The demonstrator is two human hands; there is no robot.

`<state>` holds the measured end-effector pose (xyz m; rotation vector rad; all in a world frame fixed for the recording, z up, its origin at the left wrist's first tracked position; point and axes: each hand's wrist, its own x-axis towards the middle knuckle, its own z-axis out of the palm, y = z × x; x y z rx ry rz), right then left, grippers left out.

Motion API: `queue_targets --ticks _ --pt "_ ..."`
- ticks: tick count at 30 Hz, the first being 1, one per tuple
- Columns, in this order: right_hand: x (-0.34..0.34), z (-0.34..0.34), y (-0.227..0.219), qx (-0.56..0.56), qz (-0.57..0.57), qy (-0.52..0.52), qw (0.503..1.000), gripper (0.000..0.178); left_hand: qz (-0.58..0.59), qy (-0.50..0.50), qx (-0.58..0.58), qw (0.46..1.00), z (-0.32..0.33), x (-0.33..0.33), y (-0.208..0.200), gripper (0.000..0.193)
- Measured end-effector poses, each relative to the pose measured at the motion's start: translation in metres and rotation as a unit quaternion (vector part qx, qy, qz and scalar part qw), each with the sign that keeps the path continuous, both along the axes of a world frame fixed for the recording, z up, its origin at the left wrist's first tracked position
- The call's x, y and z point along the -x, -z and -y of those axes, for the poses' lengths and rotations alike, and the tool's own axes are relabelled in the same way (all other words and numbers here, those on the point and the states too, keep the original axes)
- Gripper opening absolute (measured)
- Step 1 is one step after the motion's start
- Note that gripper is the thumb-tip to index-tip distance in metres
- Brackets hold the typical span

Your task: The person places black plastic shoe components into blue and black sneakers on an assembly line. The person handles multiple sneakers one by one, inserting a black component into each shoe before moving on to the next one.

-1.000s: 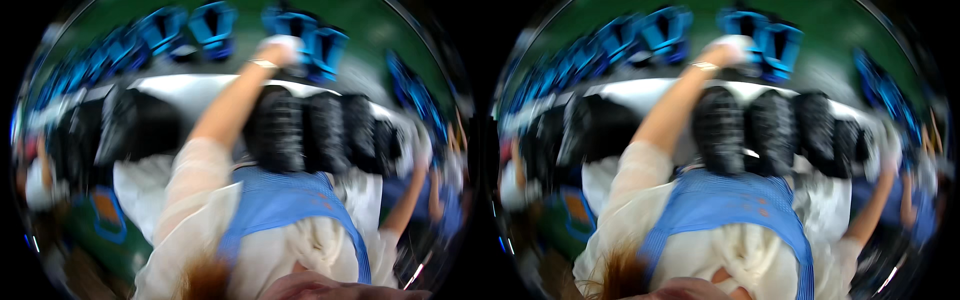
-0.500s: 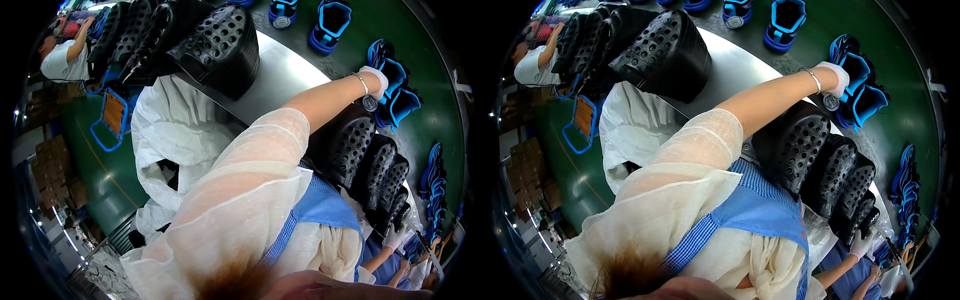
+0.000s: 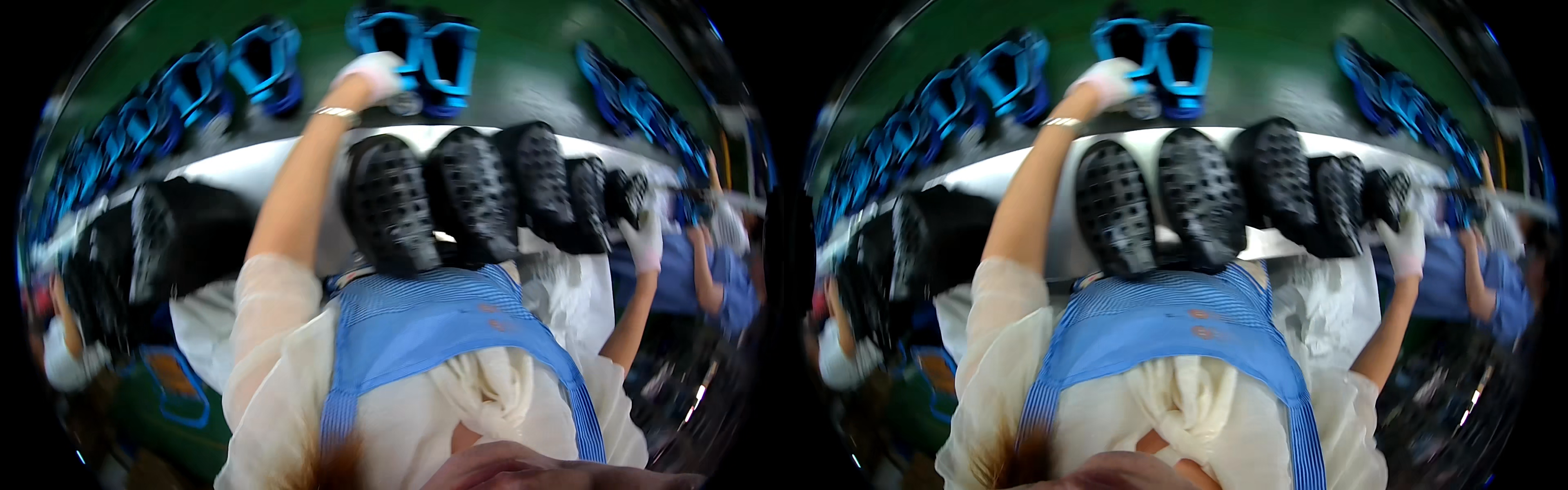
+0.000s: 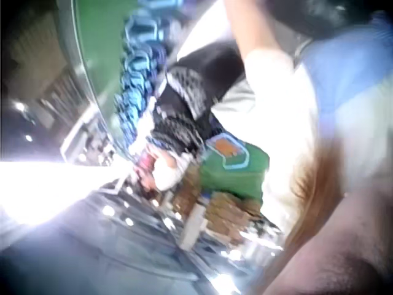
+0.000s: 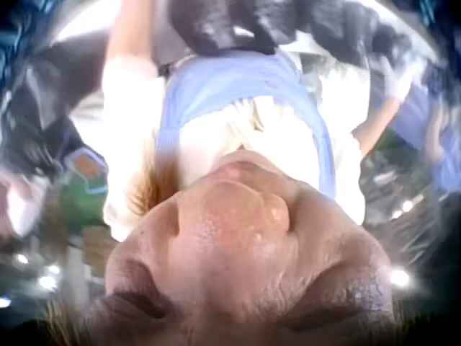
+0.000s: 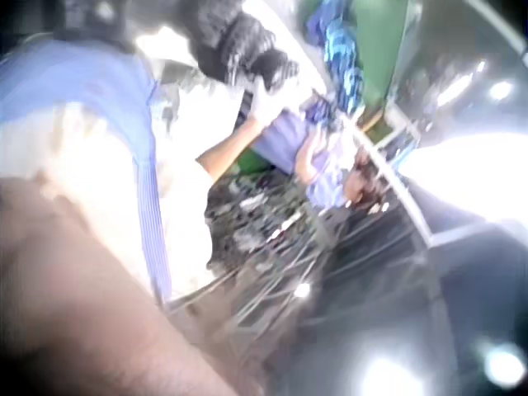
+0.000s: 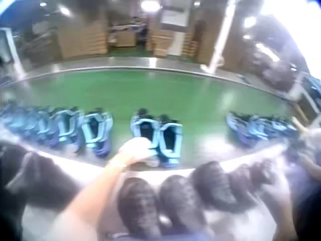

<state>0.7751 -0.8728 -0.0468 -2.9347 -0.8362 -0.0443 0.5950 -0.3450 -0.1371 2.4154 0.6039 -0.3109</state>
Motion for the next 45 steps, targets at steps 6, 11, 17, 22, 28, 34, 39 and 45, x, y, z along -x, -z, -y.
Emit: queue_targets --ticks 6,11,17,22,28,34,39,45 --pt "0.004 -0.061 -0.052 -0.066 0.086 -0.063 0.992 0.048 0.104 -0.034 0.117 0.987 0.004 0.001 0.004 0.03" --pt "0.034 -0.158 -0.085 -0.158 0.04 -0.187 0.969 0.048 0.151 0.074 -0.098 0.981 -0.007 0.016 -0.016 0.037" --pt "0.068 -0.256 -0.09 -0.186 -0.02 -0.368 0.911 0.045 0.296 -0.025 0.342 0.891 0.034 0.032 -0.1 0.058" --pt "0.088 -0.301 -0.076 -0.176 -0.046 -0.432 0.883 0.044 0.274 0.045 0.657 0.701 0.048 0.025 -0.081 0.048" --pt "0.09 -0.321 -0.051 -0.15 -0.1 -0.379 0.908 0.048 0.328 -0.063 0.673 0.66 0.048 0.021 -0.055 0.033" --pt "0.096 -0.329 -0.046 -0.123 -0.079 -0.348 0.926 0.037 0.365 -0.051 0.633 0.681 0.044 0.018 -0.056 0.031" --pt "0.091 -0.332 -0.04 -0.205 -0.084 -0.323 0.92 0.036 0.384 -0.082 0.633 0.668 0.058 0.015 -0.063 0.037" --pt "0.07 -0.313 -0.054 -0.115 -0.124 -0.303 0.938 0.034 0.202 -0.023 0.267 0.942 0.048 0.018 -0.059 0.051"
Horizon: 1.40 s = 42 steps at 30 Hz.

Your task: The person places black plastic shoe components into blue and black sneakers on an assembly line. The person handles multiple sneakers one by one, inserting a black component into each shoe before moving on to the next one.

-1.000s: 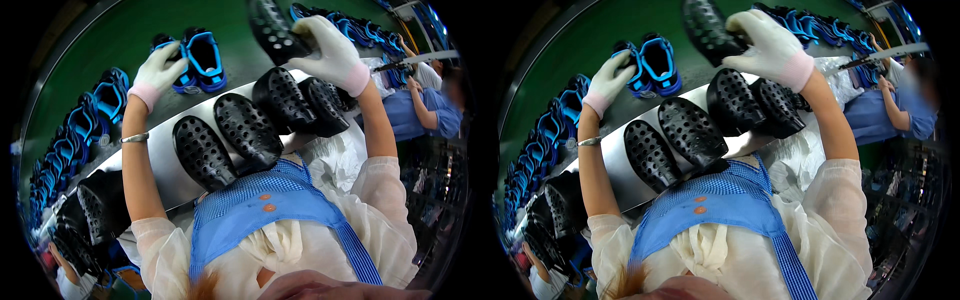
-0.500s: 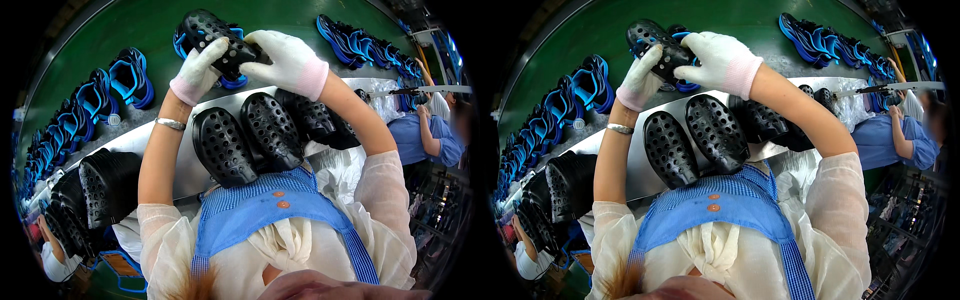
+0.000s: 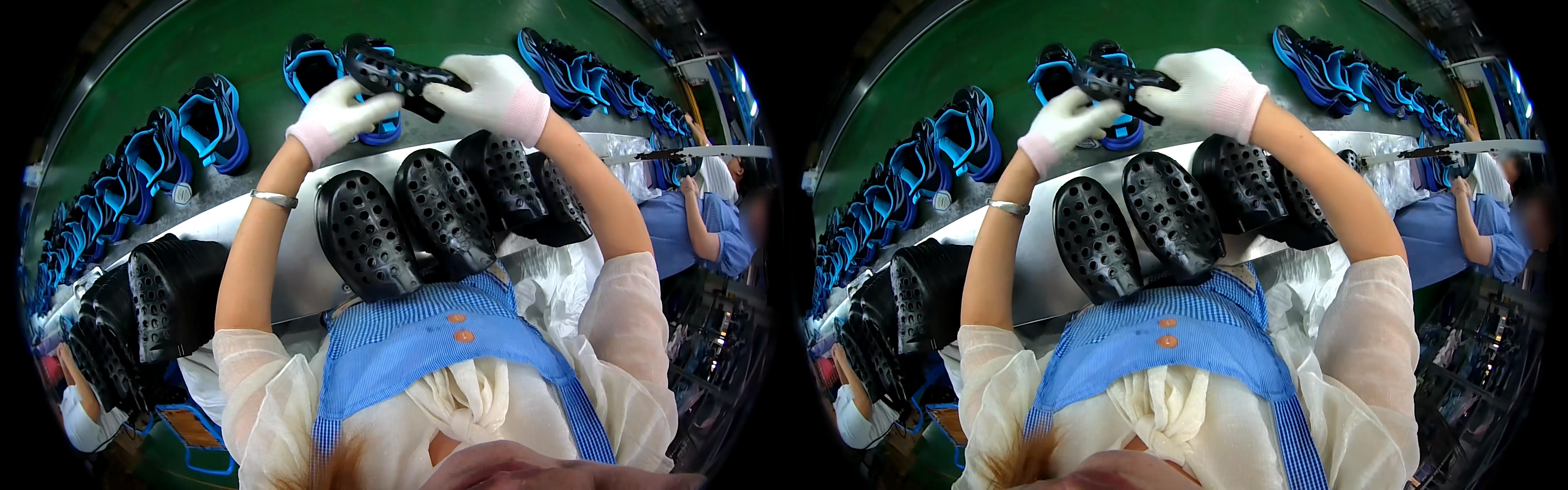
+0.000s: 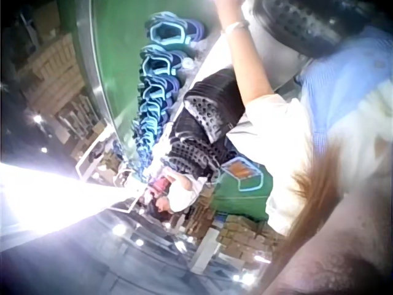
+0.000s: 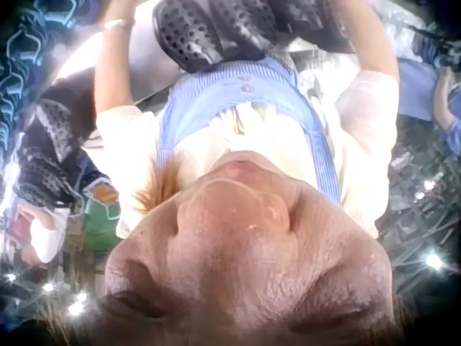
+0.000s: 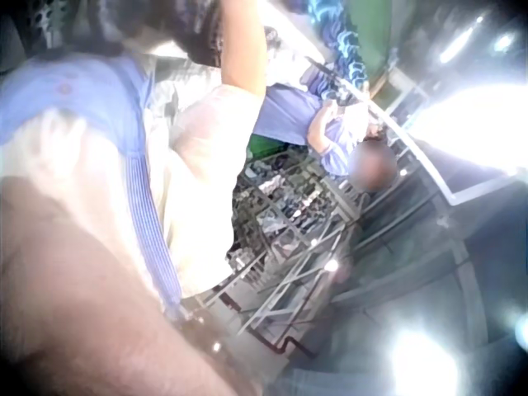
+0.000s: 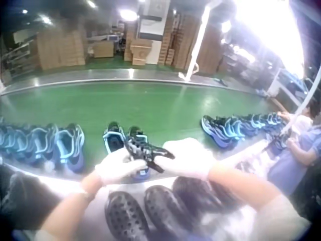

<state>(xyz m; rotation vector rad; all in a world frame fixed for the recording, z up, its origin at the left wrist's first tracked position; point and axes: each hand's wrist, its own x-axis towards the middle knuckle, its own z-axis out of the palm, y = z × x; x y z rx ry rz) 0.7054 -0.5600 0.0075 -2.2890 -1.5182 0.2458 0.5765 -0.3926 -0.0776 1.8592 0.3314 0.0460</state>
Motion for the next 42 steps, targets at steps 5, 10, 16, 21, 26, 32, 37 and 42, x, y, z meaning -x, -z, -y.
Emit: queue_targets --ticks 5,10,16,21,26,32,37,42 --pt "-0.033 -0.004 0.01 0.148 -0.084 0.008 0.985 0.045 0.016 0.097 -0.316 0.944 0.002 -0.015 0.054 0.038" --pt "-0.056 -0.033 0.018 0.178 -0.133 0.03 0.974 0.052 0.04 0.082 -0.302 0.949 0.008 -0.04 0.057 0.032" --pt "-0.047 -0.092 0.066 0.237 0.073 0.017 0.969 0.045 -0.036 0.094 -0.276 0.956 0.006 -0.053 0.059 0.034" --pt "-0.03 -0.127 0.1 0.326 0.065 0.023 0.943 0.025 -0.274 0.114 -0.069 0.953 0.005 -0.057 0.034 0.033" --pt "-0.032 -0.143 0.118 0.32 0.047 0.033 0.946 0.033 -0.281 0.146 -0.115 0.941 -0.002 -0.066 0.051 0.038" --pt "-0.036 -0.146 0.109 0.316 0.006 0.049 0.947 0.031 -0.29 0.175 -0.164 0.927 -0.007 -0.071 0.053 0.043" --pt "-0.02 -0.137 0.075 0.382 0.117 -0.073 0.914 0.03 -0.212 0.142 -0.17 0.952 -0.01 -0.065 0.071 0.051" --pt "-0.026 -0.135 0.09 0.3 0.105 -0.049 0.947 0.031 -0.188 0.145 -0.194 0.952 -0.013 -0.072 0.085 0.062"
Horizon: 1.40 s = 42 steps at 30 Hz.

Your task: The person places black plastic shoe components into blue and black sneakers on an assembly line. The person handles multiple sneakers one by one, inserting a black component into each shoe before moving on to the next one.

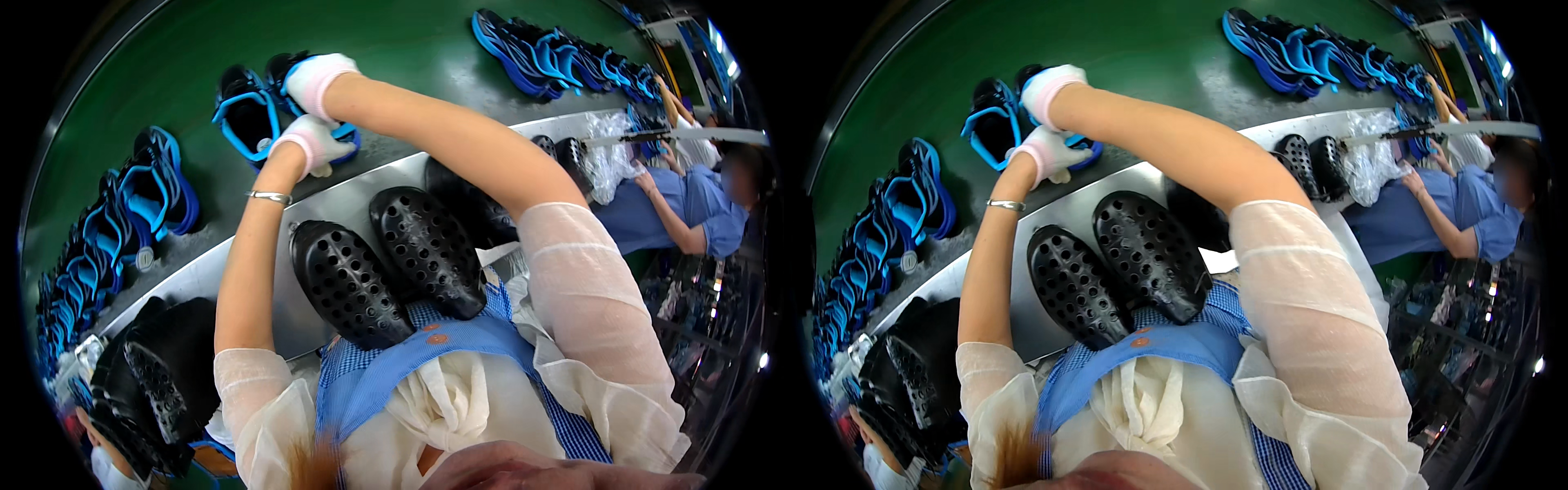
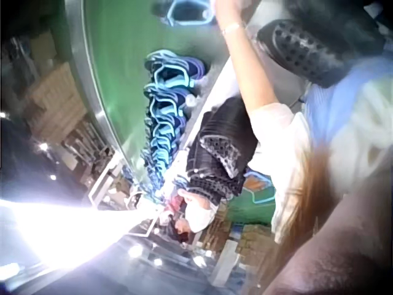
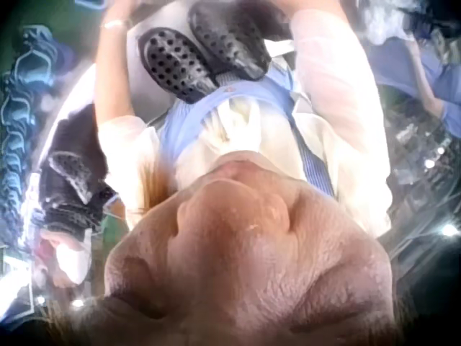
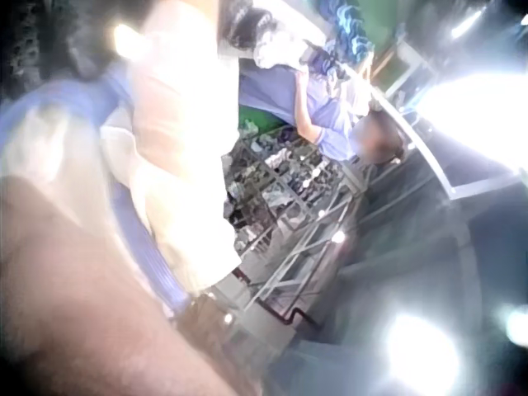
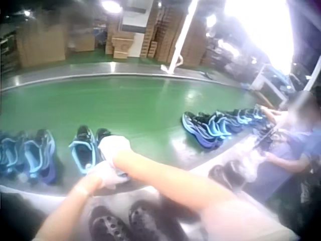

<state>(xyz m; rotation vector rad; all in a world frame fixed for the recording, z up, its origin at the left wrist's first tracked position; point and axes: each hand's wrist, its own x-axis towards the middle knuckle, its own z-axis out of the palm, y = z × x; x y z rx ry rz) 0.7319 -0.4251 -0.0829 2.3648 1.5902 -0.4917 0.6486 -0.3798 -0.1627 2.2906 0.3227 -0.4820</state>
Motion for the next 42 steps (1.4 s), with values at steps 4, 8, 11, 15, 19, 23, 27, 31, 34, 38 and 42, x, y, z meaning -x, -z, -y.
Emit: queue_targets --ticks 4,8,11,15,19,23,27,31,34,38,42 --pt "-0.003 0.001 -0.002 0.006 -0.022 -0.004 1.0 0.03 -0.129 0.002 -0.007 0.992 0.004 -0.004 -0.031 0.072" --pt "-0.022 0.023 0.009 -0.087 -0.1 0.044 0.99 0.031 -0.111 0.013 -0.01 0.994 0.004 -0.004 -0.026 0.045" --pt "-0.059 0.072 -0.019 -0.079 -0.084 0.048 0.992 0.037 -0.053 -0.054 0.047 0.996 0.014 0.004 -0.038 0.034" --pt "-0.138 0.154 -0.043 -0.116 0.028 0.182 0.976 0.041 -0.038 -0.045 0.058 0.997 0.007 0.008 -0.037 0.031" --pt "-0.226 0.248 -0.037 -0.084 0.175 0.316 0.929 0.031 -0.043 -0.04 0.064 0.996 0.011 0.002 -0.032 0.029" --pt "-0.285 0.298 0.005 -0.042 0.174 0.364 0.914 0.047 -0.051 -0.077 0.063 0.994 0.01 0.014 -0.037 0.029" --pt "-0.296 0.303 0.04 -0.057 0.145 0.381 0.911 0.05 -0.035 -0.069 0.073 0.994 0.007 0.014 -0.025 0.029" --pt "-0.297 0.293 0.044 -0.068 0.088 0.407 0.907 0.047 -0.047 -0.062 0.073 0.994 0.005 0.009 -0.026 0.029" --pt "-0.272 0.263 0.04 -0.083 0.026 0.356 0.93 0.035 -0.046 -0.063 0.068 0.995 0.004 0.011 -0.021 0.029" --pt "-0.229 0.231 0.041 -0.131 -0.062 0.32 0.936 0.034 -0.037 -0.058 0.045 0.997 0.007 0.013 -0.028 0.03" --pt "-0.173 0.19 0.036 -0.128 -0.062 0.247 0.959 0.039 -0.049 -0.071 0.055 0.995 0.009 0.014 -0.028 0.03"
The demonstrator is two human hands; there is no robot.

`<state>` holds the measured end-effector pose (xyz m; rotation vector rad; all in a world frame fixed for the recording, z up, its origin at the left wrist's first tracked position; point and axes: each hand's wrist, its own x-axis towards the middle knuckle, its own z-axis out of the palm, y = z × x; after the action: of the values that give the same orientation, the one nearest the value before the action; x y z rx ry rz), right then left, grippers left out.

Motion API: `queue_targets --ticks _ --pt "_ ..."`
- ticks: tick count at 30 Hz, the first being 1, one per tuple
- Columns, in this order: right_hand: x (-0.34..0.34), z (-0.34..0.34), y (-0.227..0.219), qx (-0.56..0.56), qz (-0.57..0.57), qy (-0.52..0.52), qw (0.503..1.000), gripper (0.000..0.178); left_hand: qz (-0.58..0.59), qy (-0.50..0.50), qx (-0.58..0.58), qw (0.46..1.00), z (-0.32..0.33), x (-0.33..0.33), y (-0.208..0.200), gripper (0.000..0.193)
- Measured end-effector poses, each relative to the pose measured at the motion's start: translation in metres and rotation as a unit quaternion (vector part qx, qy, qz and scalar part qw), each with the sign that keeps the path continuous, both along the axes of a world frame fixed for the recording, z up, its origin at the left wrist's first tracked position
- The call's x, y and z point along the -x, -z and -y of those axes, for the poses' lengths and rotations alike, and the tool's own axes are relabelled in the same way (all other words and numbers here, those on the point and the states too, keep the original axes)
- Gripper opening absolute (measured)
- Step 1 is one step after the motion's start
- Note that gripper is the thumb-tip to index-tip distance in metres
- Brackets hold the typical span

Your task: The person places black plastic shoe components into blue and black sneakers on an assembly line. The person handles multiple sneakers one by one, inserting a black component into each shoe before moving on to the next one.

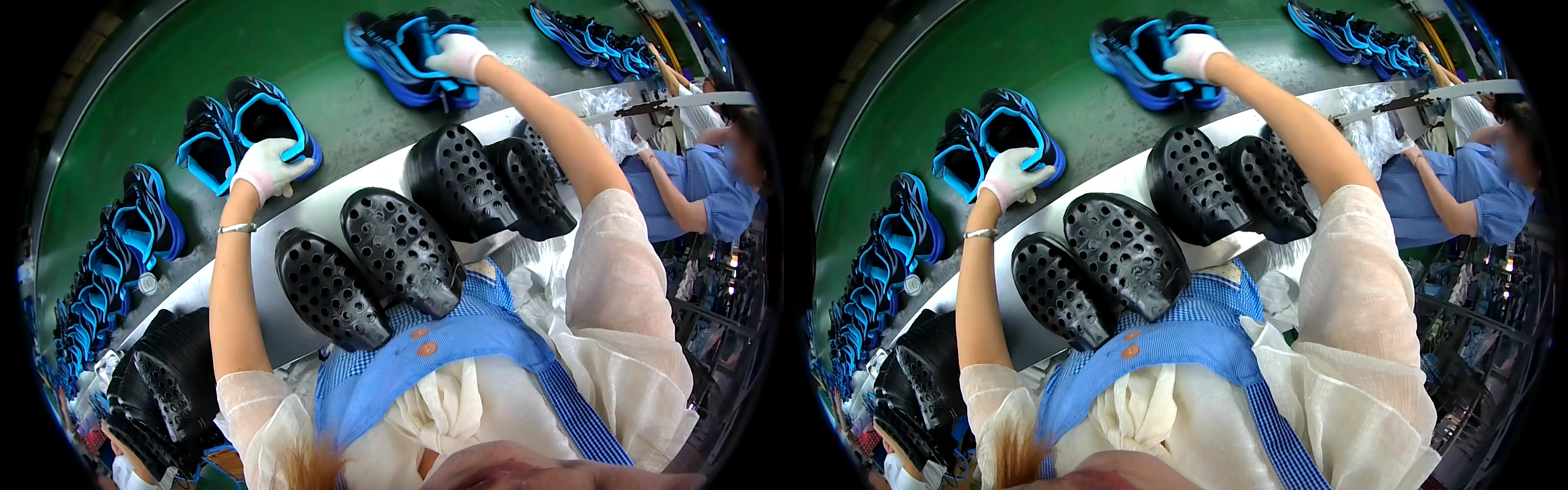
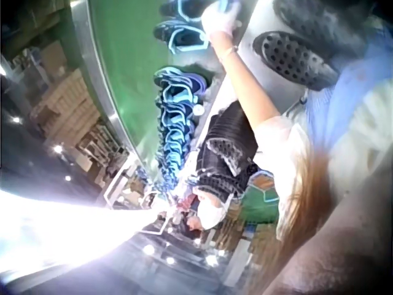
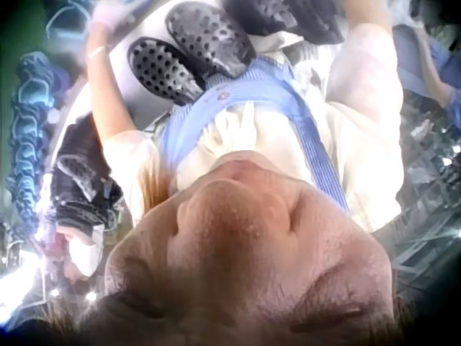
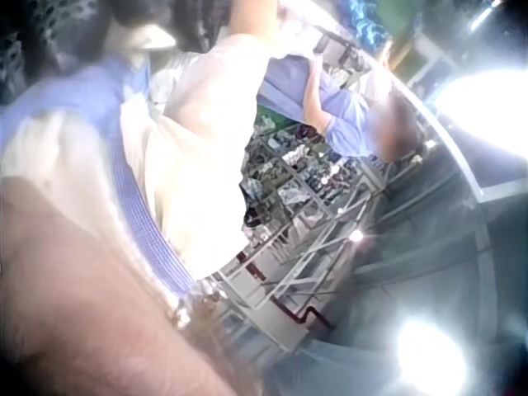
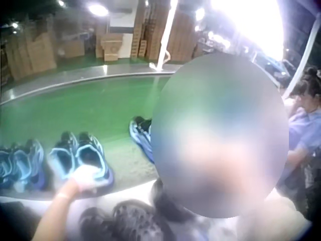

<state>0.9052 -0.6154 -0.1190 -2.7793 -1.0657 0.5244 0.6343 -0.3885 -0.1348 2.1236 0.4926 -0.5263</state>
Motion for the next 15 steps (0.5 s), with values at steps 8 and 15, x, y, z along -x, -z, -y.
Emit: queue_targets --ticks 8,15 --pt "0.053 0.008 -0.055 -0.099 -0.023 -0.131 0.986 0.034 0.038 -0.026 0.022 0.999 -0.001 0.004 0.009 0.026" --pt "0.072 0.182 -0.105 -0.091 0.097 -0.07 0.989 0.029 0.104 -0.063 -0.022 0.992 0.0 0.013 0.026 0.033"
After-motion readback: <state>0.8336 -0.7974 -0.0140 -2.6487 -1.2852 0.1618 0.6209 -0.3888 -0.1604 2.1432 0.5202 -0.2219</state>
